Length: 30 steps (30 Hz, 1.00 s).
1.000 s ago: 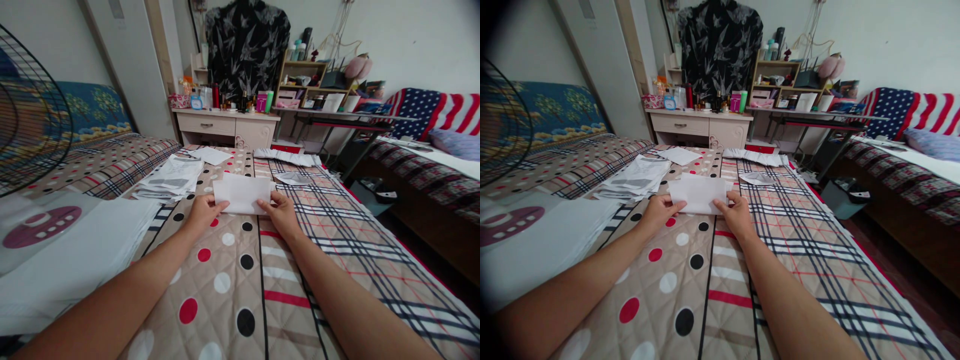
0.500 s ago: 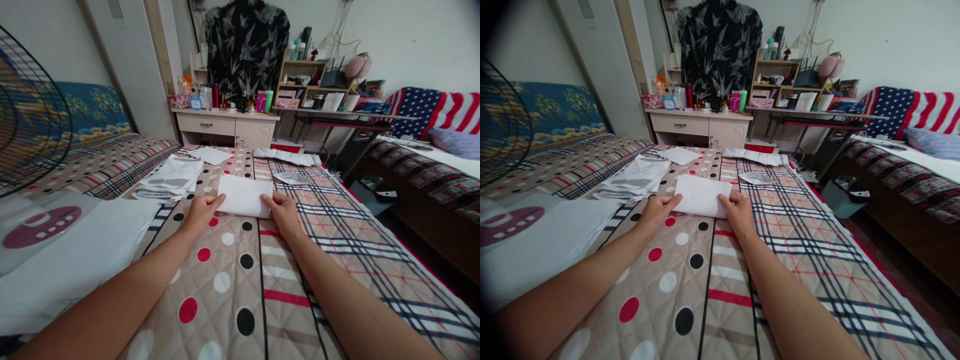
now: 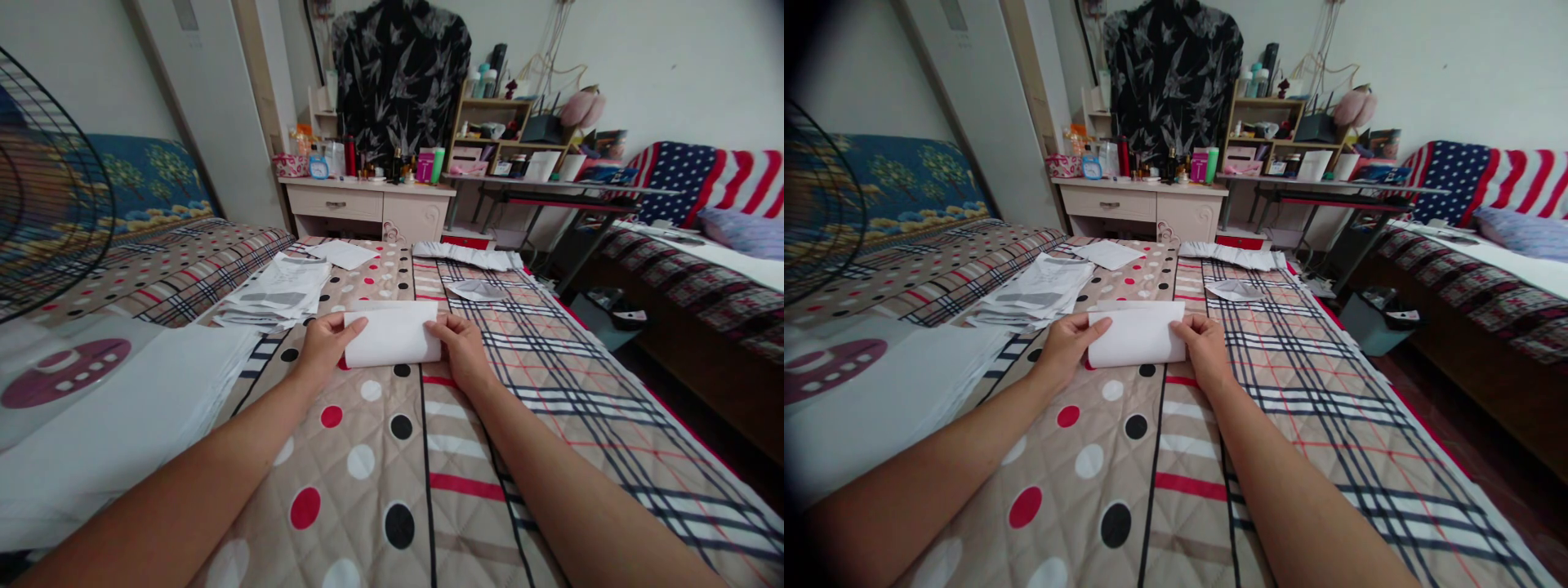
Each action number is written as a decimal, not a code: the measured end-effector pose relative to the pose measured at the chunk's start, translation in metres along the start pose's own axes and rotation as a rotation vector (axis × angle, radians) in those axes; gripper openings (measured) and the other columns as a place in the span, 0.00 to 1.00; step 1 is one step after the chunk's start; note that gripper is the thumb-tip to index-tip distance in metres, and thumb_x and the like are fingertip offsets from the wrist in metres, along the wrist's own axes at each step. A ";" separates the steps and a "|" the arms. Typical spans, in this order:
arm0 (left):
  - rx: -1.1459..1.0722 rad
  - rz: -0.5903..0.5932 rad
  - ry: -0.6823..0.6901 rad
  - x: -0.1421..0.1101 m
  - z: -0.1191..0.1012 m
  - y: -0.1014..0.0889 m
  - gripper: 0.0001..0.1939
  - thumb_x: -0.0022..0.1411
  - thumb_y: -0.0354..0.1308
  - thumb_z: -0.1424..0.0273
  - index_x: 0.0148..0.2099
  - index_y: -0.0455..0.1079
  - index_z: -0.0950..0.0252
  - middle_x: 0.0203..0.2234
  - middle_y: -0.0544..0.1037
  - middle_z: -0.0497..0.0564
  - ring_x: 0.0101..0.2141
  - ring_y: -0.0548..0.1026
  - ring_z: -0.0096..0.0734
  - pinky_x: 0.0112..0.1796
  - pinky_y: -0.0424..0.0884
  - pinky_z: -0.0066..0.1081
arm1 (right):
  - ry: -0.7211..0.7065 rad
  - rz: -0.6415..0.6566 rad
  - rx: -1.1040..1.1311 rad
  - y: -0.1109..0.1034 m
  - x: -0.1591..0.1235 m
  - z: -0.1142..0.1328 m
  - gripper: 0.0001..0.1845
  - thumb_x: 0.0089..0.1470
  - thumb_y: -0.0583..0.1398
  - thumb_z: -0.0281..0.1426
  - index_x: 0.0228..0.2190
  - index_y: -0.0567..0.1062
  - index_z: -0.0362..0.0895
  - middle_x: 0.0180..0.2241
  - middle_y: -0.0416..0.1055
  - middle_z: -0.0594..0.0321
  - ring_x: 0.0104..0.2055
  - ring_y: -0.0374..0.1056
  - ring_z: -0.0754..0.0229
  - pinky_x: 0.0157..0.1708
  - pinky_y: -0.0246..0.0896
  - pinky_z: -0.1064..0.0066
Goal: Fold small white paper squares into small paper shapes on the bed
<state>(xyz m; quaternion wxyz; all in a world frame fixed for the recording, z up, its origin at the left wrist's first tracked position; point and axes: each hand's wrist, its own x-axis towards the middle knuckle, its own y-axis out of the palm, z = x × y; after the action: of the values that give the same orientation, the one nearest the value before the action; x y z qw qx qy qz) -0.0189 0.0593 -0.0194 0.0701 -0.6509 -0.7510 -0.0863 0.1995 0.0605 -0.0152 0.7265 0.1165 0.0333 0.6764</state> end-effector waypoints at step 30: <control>0.113 -0.088 0.108 -0.003 -0.004 -0.002 0.13 0.44 0.70 0.62 0.28 0.77 0.67 0.24 0.78 0.48 0.25 0.71 0.27 0.28 0.67 0.26 | -0.083 -0.227 0.006 0.000 -0.002 0.002 0.17 0.31 0.72 0.37 0.19 0.72 0.43 0.21 0.70 0.67 0.23 0.62 0.65 0.23 0.55 0.72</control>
<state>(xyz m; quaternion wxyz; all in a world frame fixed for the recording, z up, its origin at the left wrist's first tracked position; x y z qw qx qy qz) -0.0203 0.0552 -0.0162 0.1434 -0.6065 -0.7778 -0.0819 0.1996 0.0585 -0.0133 0.7988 0.1421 0.0182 0.5843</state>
